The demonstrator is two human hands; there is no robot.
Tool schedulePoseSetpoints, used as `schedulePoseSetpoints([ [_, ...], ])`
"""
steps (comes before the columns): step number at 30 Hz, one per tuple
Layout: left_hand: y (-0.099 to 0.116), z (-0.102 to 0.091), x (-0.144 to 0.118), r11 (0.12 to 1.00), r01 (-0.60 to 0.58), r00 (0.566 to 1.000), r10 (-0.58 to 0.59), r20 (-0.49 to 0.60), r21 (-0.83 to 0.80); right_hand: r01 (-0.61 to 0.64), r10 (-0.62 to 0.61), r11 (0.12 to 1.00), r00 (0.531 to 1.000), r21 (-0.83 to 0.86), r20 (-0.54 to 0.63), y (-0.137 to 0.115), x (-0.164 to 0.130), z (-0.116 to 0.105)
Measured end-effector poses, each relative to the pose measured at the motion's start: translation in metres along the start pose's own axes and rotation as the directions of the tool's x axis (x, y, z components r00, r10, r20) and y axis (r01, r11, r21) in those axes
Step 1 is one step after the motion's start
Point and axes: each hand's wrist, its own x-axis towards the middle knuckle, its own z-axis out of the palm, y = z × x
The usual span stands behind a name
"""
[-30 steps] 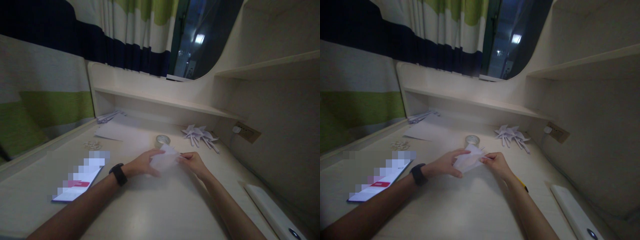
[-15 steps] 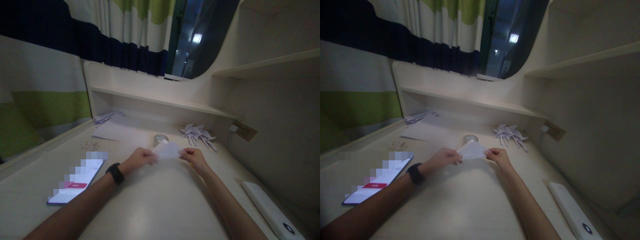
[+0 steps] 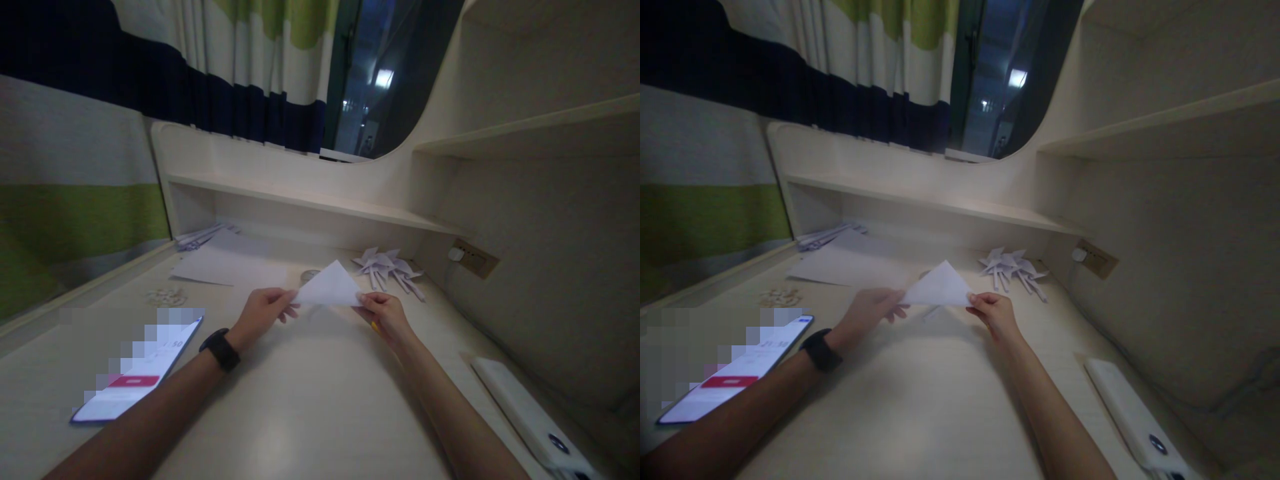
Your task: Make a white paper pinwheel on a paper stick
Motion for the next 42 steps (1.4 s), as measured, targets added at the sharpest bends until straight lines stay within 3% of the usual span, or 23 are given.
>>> schedulePoseSetpoints([
  [7,-0.009,-0.005,0.004,1.000,-0.013,0.990,0.009,0.140,0.027,0.007,-0.006,0.999,1.000,0.043,-0.015,-0.001,0.000,0.001],
  [13,0.002,0.000,-0.003,0.998,0.051,0.996,-0.047,0.076,-0.045,0.004,0.008,0.989,0.996,0.146,-0.085,-0.007,-0.006,0.009],
  [16,0.003,0.000,-0.005,0.992,0.047,0.983,-0.025,0.180,-0.120,0.060,-0.042,0.986,0.992,0.157,-0.118,-0.010,-0.008,0.010],
  [19,-0.001,0.001,-0.006,0.968,0.034,0.946,0.049,0.320,-0.250,0.102,-0.098,0.994,0.992,0.050,-0.075,-0.009,-0.008,0.009],
  [23,-0.009,0.006,-0.007,0.954,0.074,0.919,0.047,0.391,-0.289,0.162,-0.165,0.945,0.986,-0.285,0.014,-0.004,-0.009,0.014],
  [26,-0.011,0.012,-0.008,0.977,0.060,0.953,0.006,0.304,-0.205,0.187,-0.182,0.893,0.982,-0.410,0.050,-0.004,-0.014,0.021],
  [30,-0.003,0.016,-0.009,0.995,0.022,0.986,-0.006,0.165,-0.096,0.196,-0.187,0.893,0.980,-0.406,0.062,-0.008,-0.022,0.032],
  [33,0.006,0.017,-0.012,0.996,0.051,0.997,-0.047,0.057,-0.079,0.235,-0.245,0.955,0.969,-0.181,-0.036,-0.007,-0.029,0.042],
  [35,0.009,0.019,-0.014,0.995,0.048,0.998,-0.051,-0.026,-0.089,0.172,-0.167,0.984,0.982,0.054,-0.084,-0.002,-0.035,0.052],
  [37,0.009,0.021,-0.016,0.994,0.040,0.997,-0.046,-0.062,-0.103,0.011,-0.010,0.977,1.000,0.211,-0.004,0.006,-0.042,0.062],
  [39,0.006,0.025,-0.018,0.995,0.018,0.999,-0.022,-0.042,-0.096,-0.109,0.081,0.959,0.990,0.261,0.117,0.013,-0.049,0.072],
  [42,0.001,0.032,-0.020,0.999,-0.041,0.999,0.041,-0.007,-0.014,-0.141,0.101,0.958,0.981,0.250,0.166,0.021,-0.056,0.081],
])
